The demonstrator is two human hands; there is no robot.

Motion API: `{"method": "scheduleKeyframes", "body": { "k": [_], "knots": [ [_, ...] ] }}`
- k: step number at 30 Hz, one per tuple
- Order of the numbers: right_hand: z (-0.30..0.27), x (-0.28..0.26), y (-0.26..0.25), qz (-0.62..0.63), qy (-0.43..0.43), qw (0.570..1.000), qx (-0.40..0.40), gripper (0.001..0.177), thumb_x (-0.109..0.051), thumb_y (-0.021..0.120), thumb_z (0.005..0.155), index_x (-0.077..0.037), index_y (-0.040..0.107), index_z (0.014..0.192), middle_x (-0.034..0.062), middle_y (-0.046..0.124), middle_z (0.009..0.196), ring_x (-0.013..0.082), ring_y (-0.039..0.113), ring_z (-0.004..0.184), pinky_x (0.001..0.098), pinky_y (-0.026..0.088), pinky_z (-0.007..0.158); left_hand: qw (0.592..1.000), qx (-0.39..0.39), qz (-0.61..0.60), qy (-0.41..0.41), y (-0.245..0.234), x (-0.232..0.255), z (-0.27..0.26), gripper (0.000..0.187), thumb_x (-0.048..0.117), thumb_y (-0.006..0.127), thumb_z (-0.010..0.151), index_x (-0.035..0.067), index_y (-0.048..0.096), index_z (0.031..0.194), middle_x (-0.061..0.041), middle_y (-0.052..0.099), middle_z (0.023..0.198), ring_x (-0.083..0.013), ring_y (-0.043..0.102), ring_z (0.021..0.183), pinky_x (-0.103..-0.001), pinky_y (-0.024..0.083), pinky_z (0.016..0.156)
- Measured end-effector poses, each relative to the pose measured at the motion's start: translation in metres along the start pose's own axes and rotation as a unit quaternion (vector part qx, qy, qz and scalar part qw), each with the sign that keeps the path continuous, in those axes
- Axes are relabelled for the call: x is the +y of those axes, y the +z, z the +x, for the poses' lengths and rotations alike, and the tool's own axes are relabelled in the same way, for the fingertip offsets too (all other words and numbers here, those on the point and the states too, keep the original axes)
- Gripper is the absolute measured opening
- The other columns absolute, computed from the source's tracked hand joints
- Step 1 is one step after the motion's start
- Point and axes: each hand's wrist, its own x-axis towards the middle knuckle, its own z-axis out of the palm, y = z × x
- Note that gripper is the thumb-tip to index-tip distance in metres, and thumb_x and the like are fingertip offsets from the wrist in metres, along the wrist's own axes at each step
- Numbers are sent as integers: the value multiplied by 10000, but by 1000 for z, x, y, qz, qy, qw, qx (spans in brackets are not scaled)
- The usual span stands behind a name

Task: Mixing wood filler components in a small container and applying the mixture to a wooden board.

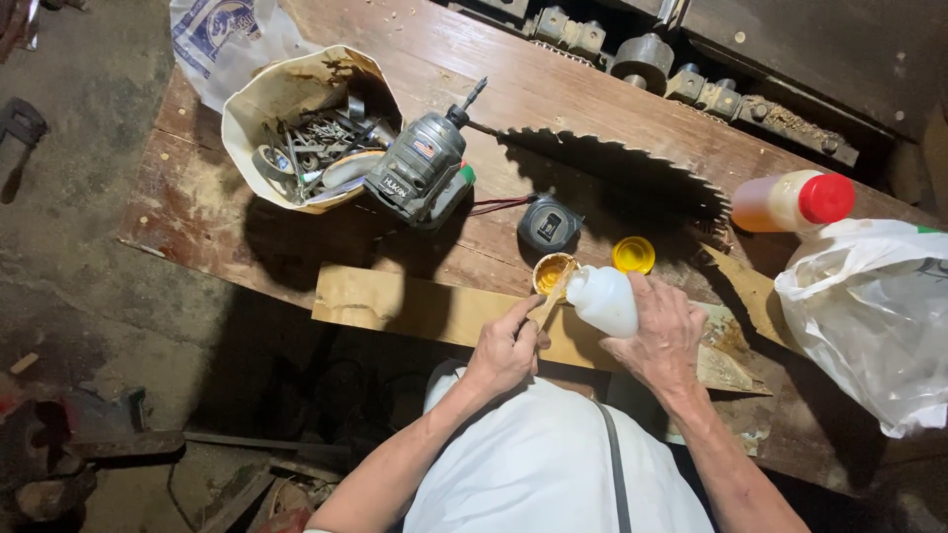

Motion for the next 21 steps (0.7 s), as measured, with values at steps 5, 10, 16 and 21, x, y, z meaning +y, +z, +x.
{"method": "scheduleKeyframes", "body": {
  "k": [5, 10, 16, 21],
  "knots": [
    [1, -9, -3, 5, 8, 1000, 7, 1006, -341, 884, 476, -245, 560, 1424, 52, 638, 1222, 285, 610, 1183, 447, 362, 895, 1000, 9, -9, -14, 6, -2, 1, 427, 47, 462, 958, -26, 600, 1356, -159, 728, 724, -186, 658, 445, -282, 546, 459],
    [1, -10, 1, 2, 8, 1000, 21, 977, -344, 874, 482, -242, 576, 1406, 49, 646, 1209, 275, 614, 1169, 438, 359, 894, 1000, 16, -4, -25, 11, -5, 1, 431, 52, 473, 950, -3, 624, 1351, -134, 731, 717, -178, 656, 453, -284, 545, 473],
    [-1, -9, 11, 55, 3, 995, 77, 905, -317, 893, 510, -222, 611, 1364, 40, 644, 1200, 249, 616, 1153, 400, 367, 895, 997, 48, 58, -4, 13, -14, 4, 365, 73, 549, 942, 34, 717, 1263, -100, 736, 688, -186, 657, 572, -328, 540, 567],
    [4, -14, -7, 211, 17, 967, 140, 908, -299, 942, 562, -167, 581, 1385, 63, 627, 1212, 281, 595, 1183, 395, 399, 977, 993, 49, 98, -37, 15, -28, 4, 393, 87, 536, 939, 41, 712, 1287, -127, 744, 725, -230, 699, 676, -394, 580, 672]
  ]
}}
